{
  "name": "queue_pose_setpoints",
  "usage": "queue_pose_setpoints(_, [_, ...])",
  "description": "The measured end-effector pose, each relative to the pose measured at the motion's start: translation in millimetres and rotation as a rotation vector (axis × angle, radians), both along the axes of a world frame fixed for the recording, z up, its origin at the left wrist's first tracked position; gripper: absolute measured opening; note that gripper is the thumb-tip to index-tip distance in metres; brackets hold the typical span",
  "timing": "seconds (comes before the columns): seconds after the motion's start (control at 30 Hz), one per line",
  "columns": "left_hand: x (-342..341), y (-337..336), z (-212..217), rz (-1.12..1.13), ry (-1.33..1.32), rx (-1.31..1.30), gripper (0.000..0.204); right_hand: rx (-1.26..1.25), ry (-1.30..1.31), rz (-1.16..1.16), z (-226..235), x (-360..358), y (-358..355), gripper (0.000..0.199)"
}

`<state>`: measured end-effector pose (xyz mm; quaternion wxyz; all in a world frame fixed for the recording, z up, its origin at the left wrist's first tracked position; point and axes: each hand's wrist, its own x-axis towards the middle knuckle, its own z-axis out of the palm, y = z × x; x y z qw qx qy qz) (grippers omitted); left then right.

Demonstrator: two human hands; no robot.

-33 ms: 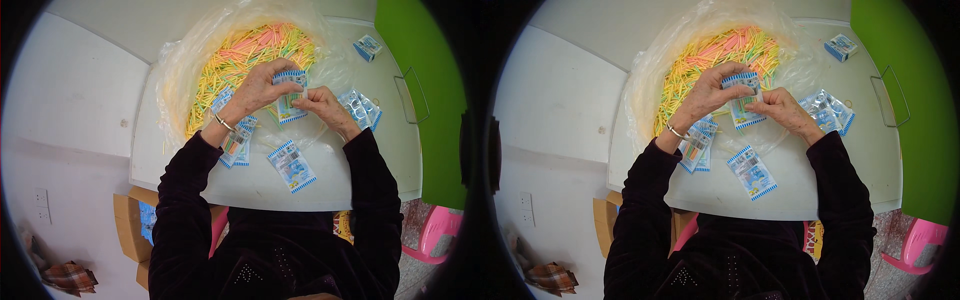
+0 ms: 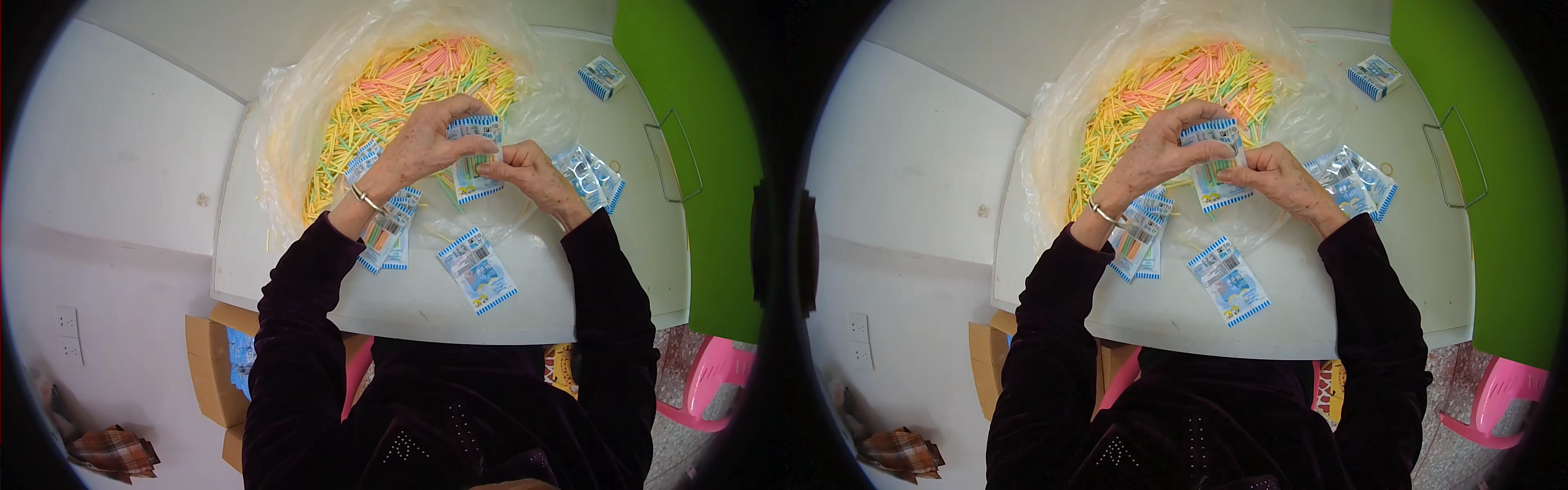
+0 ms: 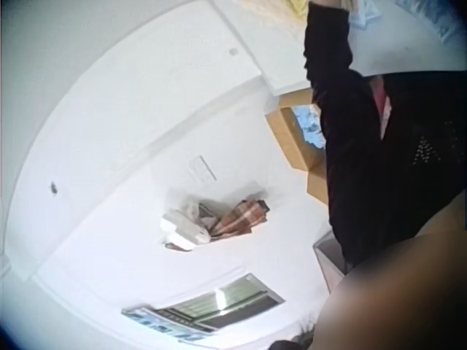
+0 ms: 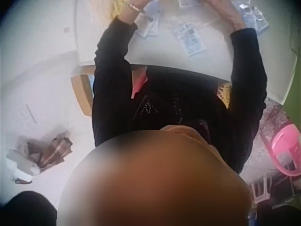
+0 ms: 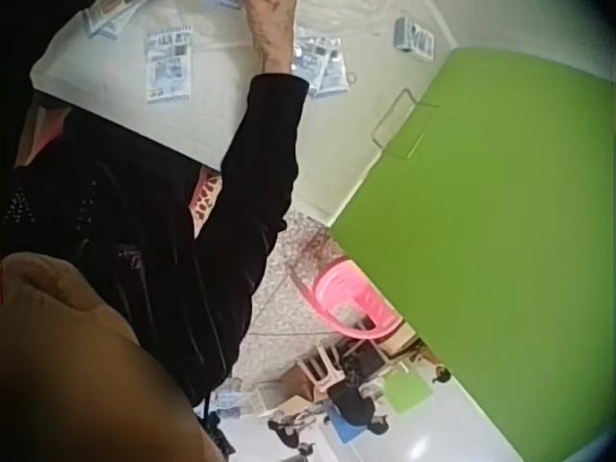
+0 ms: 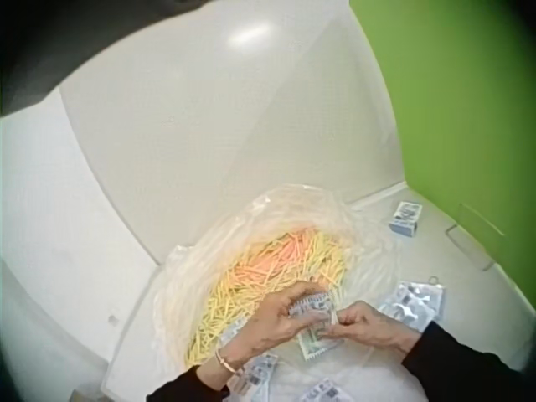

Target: Packing individual straws into small plastic bags at a workstation.

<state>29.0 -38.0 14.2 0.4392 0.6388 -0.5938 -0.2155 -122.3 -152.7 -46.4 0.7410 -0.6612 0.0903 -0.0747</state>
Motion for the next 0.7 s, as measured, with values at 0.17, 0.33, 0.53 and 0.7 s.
queue_pose_setpoints(0.17, [0.4, 3.3, 2.9, -0.068, -0.052, 0.094, 0.026, -0.186, 0.158, 0.093, -4.8, 2.9, -3.1, 0.024])
queue_pose_setpoints(0.33, [-2.3, 20.2, 12.0, -0.013, -0.088, 0.085, 0.021, -0.052, -0.006, 0.077, 5.7, 2.4, 16.6, 0.024])
queue_pose_setpoints(0.53, [3.4, 44.3, 11.2, -0.033, -0.027, 0.100, 0.024, -0.022, 0.017, 0.168, 15.5, 3.1, 31.8, 0.023])
queue_pose_setpoints(0.7, [-5.8, 49.0, 15.7, -0.014, -0.149, 0.108, 0.025, -0.017, 0.001, 0.199, 8.8, 3.5, 33.4, 0.023])
